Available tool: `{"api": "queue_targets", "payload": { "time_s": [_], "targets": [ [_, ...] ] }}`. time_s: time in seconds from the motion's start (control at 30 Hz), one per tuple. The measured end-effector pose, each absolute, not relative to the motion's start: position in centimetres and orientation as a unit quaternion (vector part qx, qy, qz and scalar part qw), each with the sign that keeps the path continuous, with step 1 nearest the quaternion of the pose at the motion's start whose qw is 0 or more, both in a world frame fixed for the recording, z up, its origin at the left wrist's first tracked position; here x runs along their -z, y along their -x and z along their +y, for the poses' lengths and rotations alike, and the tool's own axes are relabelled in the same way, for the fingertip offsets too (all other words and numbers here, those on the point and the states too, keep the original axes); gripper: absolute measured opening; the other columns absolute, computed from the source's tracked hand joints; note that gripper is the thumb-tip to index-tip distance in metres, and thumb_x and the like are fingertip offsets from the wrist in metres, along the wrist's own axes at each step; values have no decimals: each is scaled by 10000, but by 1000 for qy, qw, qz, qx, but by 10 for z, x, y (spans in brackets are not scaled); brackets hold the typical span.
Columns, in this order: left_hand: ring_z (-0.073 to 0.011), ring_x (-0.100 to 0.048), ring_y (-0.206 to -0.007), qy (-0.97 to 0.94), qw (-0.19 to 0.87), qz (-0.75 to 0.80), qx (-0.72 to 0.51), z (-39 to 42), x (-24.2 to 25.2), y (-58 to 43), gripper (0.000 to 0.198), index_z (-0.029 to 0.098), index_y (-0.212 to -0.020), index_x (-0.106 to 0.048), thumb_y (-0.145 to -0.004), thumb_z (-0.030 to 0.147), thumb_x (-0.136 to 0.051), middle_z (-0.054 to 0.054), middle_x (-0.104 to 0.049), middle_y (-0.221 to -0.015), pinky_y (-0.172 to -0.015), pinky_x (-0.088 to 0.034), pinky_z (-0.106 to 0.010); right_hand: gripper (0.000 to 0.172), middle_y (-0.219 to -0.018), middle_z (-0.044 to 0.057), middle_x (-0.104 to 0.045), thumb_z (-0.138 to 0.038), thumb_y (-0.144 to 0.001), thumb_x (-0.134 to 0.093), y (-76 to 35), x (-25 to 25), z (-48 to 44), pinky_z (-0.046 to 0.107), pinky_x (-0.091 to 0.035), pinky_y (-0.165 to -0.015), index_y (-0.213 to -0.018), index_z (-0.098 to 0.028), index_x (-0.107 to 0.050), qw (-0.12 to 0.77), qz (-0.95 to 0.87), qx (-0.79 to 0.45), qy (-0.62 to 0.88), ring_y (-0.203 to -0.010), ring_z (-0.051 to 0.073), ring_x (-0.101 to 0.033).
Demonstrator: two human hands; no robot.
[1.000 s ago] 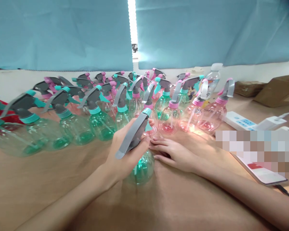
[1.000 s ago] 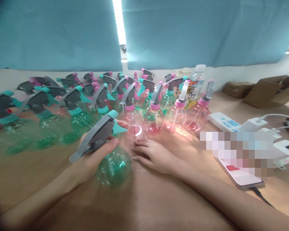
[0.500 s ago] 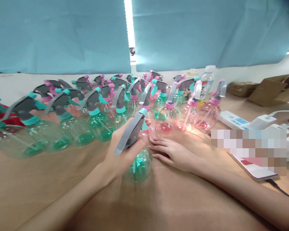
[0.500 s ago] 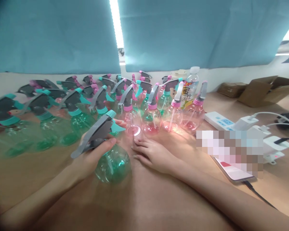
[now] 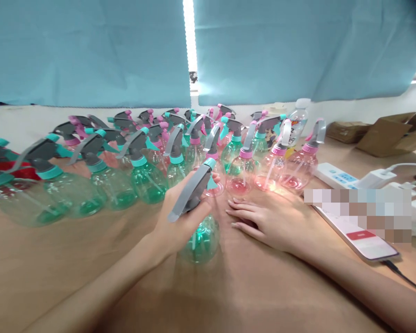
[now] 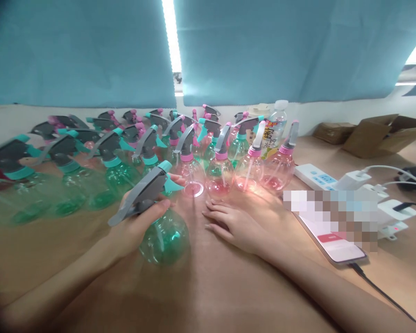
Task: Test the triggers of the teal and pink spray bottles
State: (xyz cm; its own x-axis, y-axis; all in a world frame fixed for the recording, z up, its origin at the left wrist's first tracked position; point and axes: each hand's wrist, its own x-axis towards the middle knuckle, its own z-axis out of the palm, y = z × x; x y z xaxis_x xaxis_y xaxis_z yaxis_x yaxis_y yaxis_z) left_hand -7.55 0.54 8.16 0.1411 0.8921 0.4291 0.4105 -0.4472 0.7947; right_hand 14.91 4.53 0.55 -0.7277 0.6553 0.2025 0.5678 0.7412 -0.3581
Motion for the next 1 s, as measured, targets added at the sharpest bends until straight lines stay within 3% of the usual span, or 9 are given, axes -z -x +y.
{"api": "queue_targets", "payload": {
  "time_s": [0.27, 0.43, 0.77, 1.0],
  "targets": [
    [-113, -360, -575, -705, 250, 472, -467, 4, -81, 71, 159, 226, -734, -378, -795, 185, -519, 59, -326, -658, -557, -295, -276, 360, -1368, 77, -597, -345, -979, -511, -149, -5, 46, 484, -450, -1081, -1288, -214, -642, 165, -916, -144, 336, -1308, 285, -516],
    [-127, -430, -607, -702, 243, 485, -462, 3, -81, 70, 151, 229, -731, -369, -780, 194, -508, 58, -311, -648, -552, -287, -279, 353, -1358, 61, -608, -354, -977, -514, -149, -3, 46, 480, -441, -1090, -1288, -247, -641, 173, -911, -158, 339, -1299, 275, -526],
    [-136, -472, -633, -703, 238, 495, -452, 2, -83, 70, 154, 229, -729, -364, -783, 190, -503, 53, -308, -662, -568, -304, -286, 374, -1391, 78, -574, -337, -980, -508, -149, -6, 46, 454, -445, -1092, -1301, -191, -630, 150, -916, -141, 343, -1319, 275, -502],
    [-121, -408, -578, -707, 223, 487, -461, 3, -81, 71, 103, 227, -738, -419, -770, 181, -506, 48, -430, -658, -538, -324, -275, 355, -1376, 54, -589, -341, -979, -511, -149, -2, 45, 496, -418, -1109, -1300, -248, -631, 171, -912, -152, 341, -1322, 278, -499]
  ]
}}
